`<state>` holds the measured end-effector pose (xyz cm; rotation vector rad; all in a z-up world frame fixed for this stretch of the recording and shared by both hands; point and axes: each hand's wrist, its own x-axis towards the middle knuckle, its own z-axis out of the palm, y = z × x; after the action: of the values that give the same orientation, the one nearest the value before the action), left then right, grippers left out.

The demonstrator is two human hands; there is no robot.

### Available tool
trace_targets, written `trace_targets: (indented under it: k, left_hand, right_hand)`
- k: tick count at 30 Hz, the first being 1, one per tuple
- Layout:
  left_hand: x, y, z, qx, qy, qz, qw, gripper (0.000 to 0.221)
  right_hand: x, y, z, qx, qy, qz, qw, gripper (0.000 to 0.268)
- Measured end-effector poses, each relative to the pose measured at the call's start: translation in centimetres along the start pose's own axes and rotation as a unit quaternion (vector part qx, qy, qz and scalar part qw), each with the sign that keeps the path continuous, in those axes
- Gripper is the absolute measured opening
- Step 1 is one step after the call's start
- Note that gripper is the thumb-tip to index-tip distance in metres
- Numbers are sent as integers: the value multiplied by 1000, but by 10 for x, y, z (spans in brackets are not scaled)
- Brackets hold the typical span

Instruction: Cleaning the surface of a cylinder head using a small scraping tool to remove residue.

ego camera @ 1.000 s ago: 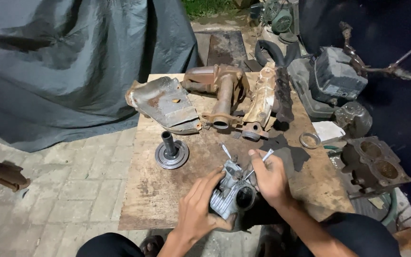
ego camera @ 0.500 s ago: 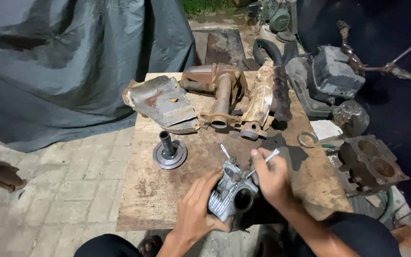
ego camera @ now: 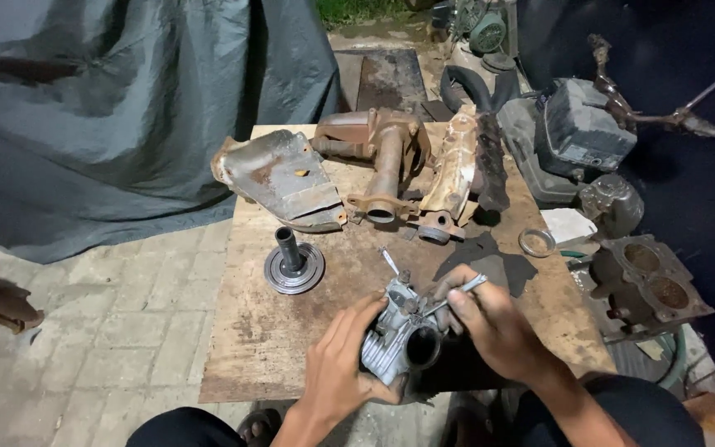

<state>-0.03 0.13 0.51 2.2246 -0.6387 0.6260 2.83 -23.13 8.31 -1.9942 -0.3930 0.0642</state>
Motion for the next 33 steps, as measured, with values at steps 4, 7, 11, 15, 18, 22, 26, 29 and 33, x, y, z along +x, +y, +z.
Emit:
trace_targets:
  k: [4, 7, 11, 15, 18, 22, 26, 29, 33]
  left_hand:
    - [0, 1, -1, -1, -10, -11, 1000, 112]
    - [1, 3, -3, 1, -4, -8, 1000, 112]
    - [1, 4, -3, -6, -15, -10, 1000, 111]
    - [3, 6, -6, -2, -9, -1, 1000, 112]
    - [1, 4, -5, -13, -11, 0, 1000, 111]
    - [-3, 1, 2, -17, 11, 10, 1000, 110]
    - [3, 2, -2, -23, 3, 6, 1000, 110]
    - [1, 4, -3, -39, 5, 6, 999, 106]
    - [0, 0, -1, -28, 19, 31, 999, 104]
  right_hand:
    - [-2, -3, 0, -19, 32, -27, 999, 24]
    - [-1, 0, 4, -68, 49, -58, 995, 27]
    - [-3, 17, 11, -87, 38, -75, 993, 27]
    - [-5, 23, 24, -90, 17, -97, 991, 33]
    - [-17, -8, 31, -99, -41, -139, 985, 40]
    - [-12, 35, 28, -149, 7, -74, 986, 39]
    - [-9, 85, 29, -379, 182, -277, 864, 12]
    - [-14, 59, 33, -399, 205, -213, 868, 14]
    - [1, 95, 12, -526, 209, -418, 711, 40]
